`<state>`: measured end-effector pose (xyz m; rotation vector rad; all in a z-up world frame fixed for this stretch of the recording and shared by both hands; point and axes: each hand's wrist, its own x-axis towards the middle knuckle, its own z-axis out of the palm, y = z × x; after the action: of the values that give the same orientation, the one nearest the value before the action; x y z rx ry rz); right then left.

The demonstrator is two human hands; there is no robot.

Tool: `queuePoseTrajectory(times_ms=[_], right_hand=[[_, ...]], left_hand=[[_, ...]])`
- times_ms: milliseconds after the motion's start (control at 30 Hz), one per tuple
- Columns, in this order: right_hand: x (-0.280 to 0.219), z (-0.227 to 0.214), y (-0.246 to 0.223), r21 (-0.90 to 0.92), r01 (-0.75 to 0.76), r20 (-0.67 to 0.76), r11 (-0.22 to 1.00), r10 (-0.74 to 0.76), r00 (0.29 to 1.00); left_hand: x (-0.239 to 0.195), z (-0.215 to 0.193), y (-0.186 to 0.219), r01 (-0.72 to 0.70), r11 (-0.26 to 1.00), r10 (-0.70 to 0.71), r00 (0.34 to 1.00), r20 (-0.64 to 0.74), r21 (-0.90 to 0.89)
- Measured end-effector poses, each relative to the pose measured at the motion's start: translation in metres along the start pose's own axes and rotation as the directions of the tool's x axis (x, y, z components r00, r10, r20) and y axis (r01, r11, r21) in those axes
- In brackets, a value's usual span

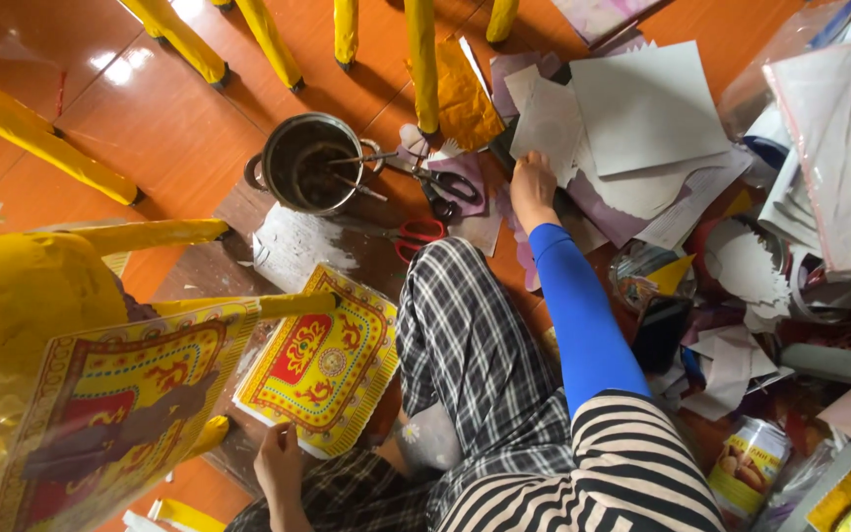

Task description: Decorating and assembling yellow paper horse effigies using glue and paper strips.

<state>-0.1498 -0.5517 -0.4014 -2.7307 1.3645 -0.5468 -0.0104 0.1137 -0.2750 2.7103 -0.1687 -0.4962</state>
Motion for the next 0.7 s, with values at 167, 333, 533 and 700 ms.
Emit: queuePoseTrajectory(times_ms=[167, 333, 533, 700], right_hand=[[0.01, -0.034, 0.004, 0.247, -0.148, -0.037, 0.958, 0.162, 0.986], [0.008, -0.023, 0.034, 0.543, -0.124, -0.091, 0.83, 0.205, 0.975], [-0.006, -0.043, 0.009, 0.388, -0.033, -0.106, 0.921, 0.08, 0.991], [-0.002, -0.084, -0.042, 0.061, 0.067, -0.078, 0.996, -0.062, 0.995]], left_hand=[[0.002, -0.002, 0.01, 0.018, 0.999, -0.018, 1.0, 0.001, -0.027], [-0.001, -0.007, 0.015, 0.017, 0.999, -0.017, 1.0, 0.013, -0.027], [-0.01, -0.013, 0.019, -0.022, 0.997, 0.021, 1.0, -0.02, -0.076], [-0.012, -0.012, 0.022, 0.066, 0.995, -0.061, 0.996, 0.07, -0.078]])
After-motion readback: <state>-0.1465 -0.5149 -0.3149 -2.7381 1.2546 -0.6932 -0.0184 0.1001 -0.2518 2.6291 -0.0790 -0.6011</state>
